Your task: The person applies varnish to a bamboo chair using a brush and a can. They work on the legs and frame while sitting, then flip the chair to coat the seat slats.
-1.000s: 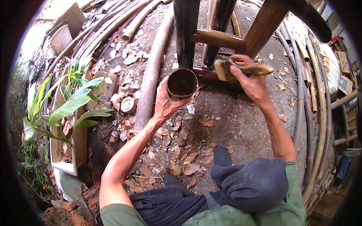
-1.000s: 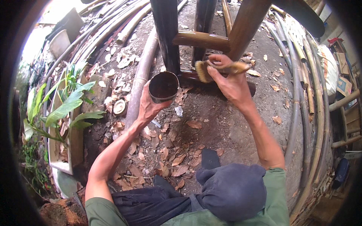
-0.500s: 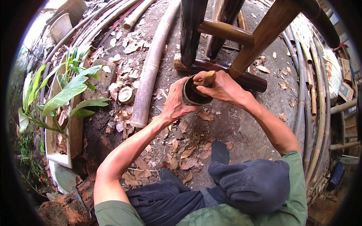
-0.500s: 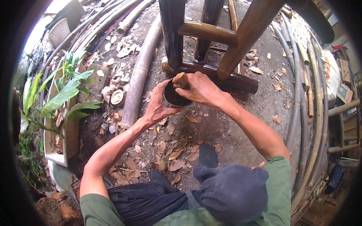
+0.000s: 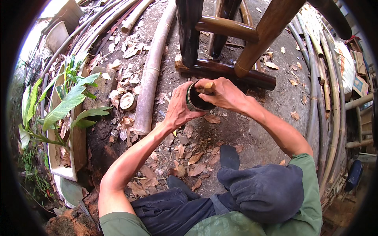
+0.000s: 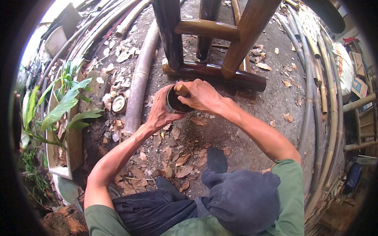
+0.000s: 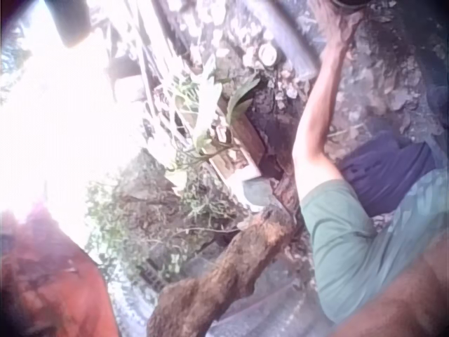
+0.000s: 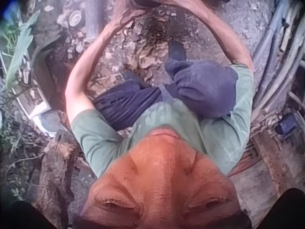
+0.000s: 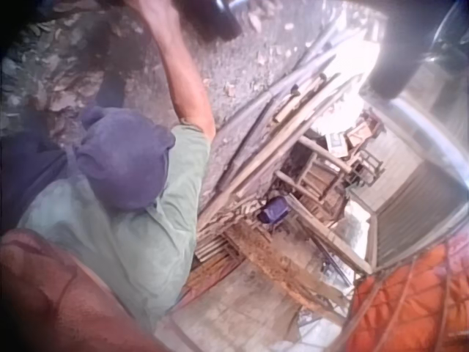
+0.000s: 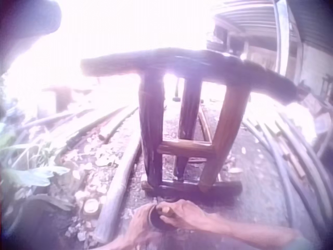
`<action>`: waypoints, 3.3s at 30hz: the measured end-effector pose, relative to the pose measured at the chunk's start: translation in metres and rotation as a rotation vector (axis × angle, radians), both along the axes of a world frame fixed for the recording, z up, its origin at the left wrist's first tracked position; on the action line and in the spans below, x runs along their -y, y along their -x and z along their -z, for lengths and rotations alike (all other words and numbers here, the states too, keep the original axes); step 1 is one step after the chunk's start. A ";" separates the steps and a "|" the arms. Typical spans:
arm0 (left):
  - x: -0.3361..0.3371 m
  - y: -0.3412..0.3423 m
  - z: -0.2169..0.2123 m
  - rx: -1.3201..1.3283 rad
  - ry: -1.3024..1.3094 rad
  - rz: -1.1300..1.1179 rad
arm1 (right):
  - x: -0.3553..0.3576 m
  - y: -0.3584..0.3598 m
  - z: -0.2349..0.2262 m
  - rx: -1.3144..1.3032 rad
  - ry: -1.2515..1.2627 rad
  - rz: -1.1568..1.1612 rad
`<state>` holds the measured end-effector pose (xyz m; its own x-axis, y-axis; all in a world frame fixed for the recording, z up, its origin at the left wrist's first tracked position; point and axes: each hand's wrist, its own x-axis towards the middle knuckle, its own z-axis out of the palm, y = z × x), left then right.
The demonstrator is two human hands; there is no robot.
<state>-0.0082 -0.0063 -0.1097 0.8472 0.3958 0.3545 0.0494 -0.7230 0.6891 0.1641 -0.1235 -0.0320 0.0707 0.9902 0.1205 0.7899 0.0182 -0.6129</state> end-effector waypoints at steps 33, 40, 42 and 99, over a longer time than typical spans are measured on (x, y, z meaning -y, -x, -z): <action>-0.024 0.017 -0.020 -0.214 0.083 -0.304 | 0.070 -0.198 -0.090 -1.334 -0.912 0.656; -0.026 0.011 -0.019 -0.205 0.100 -0.302 | 0.043 -0.192 -0.096 -1.768 -1.054 0.171; -0.023 0.014 -0.016 -0.191 0.112 -0.301 | 0.058 -0.179 -0.025 -1.764 -0.992 0.344; -0.026 0.015 -0.029 -0.128 0.153 -0.252 | 0.036 -0.197 -0.136 -1.819 -1.395 0.384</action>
<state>-0.0230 0.0200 -0.0804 0.7495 0.6394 0.1716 0.3071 -0.5655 0.7655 0.3608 -0.1596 0.1040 0.9457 0.3128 0.0889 -0.2926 0.9377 -0.1873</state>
